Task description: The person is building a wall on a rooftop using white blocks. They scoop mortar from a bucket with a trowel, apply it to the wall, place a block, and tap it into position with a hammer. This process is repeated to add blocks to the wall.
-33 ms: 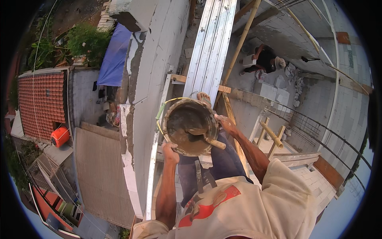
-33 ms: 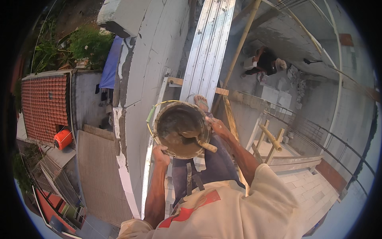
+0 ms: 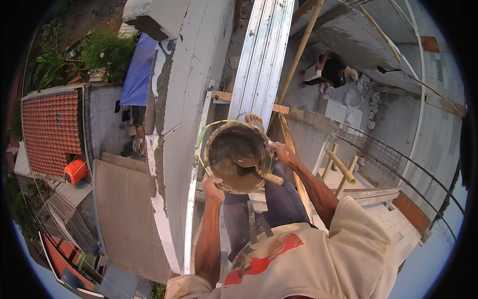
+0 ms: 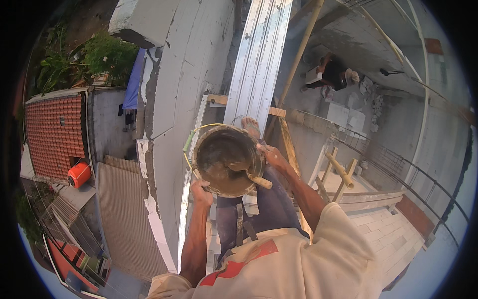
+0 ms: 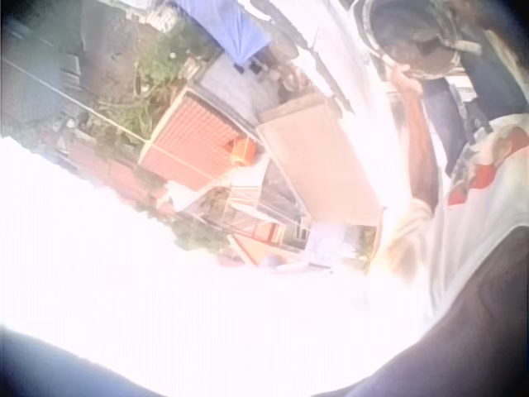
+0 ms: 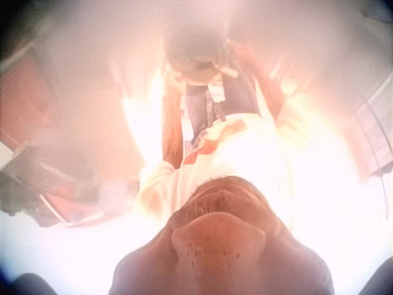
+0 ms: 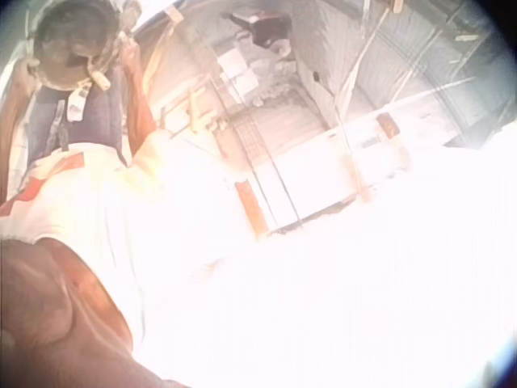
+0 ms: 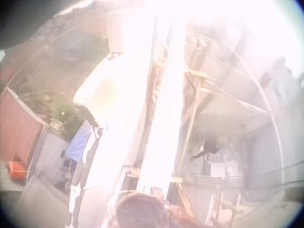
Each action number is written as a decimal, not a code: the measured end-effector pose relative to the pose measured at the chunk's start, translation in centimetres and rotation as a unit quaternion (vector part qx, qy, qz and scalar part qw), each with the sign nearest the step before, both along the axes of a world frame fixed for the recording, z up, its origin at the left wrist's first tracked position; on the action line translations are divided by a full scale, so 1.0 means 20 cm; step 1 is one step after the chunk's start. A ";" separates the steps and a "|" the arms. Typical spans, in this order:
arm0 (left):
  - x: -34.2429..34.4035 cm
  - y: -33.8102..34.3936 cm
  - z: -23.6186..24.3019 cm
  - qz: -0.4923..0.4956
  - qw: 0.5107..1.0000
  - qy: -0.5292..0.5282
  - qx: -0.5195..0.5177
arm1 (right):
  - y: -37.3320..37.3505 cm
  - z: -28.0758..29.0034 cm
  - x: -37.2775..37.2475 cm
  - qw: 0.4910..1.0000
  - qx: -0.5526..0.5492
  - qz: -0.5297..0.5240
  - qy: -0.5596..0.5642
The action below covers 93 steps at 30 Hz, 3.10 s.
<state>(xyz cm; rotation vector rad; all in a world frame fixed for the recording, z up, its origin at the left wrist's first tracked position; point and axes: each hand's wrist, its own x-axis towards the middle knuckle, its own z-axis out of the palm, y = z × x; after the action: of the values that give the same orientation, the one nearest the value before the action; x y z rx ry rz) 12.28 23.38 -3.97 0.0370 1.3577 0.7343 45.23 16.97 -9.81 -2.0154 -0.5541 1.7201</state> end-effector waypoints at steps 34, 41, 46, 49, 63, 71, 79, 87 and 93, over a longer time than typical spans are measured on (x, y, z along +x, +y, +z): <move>0.29 0.21 -1.68 -0.401 0.886 0.184 -0.143 | 0.27 -1.41 1.69 0.901 -0.030 -0.027 -0.431; 0.10 -0.14 -1.50 -0.398 0.873 0.186 -0.210 | 0.35 -1.58 1.95 0.803 0.010 0.054 -0.593; 0.11 -0.28 -1.38 -0.345 0.895 0.160 -0.232 | 0.80 -1.62 1.85 0.757 -0.137 0.097 -0.632; 0.06 -0.34 -1.35 -0.301 0.912 0.128 -0.248 | 0.78 -1.73 1.94 0.759 -0.167 0.041 -0.627; -0.15 -0.25 -0.96 -0.458 0.856 0.238 -0.027 | 0.26 -0.22 2.19 0.862 0.017 0.068 -0.503; 0.77 0.15 -0.03 -0.488 0.792 0.232 0.283 | 0.37 2.00 1.44 0.846 -0.029 0.306 -0.435; 0.74 0.09 0.93 -0.514 0.599 0.135 0.599 | 0.43 3.22 0.79 0.801 0.154 0.470 -0.338; 0.02 0.00 1.29 -0.397 0.606 0.304 0.619 | 0.46 3.04 0.55 0.791 0.332 0.475 -0.196; -0.35 -0.26 1.38 -0.398 0.616 0.462 0.500 | 0.79 2.44 0.36 0.817 0.243 0.517 -0.078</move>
<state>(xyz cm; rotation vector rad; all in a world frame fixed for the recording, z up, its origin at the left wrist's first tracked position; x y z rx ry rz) 5.36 18.20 23.59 2.0503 1.4361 0.5845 52.48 32.86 38.98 -1.5126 -2.1986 1.5949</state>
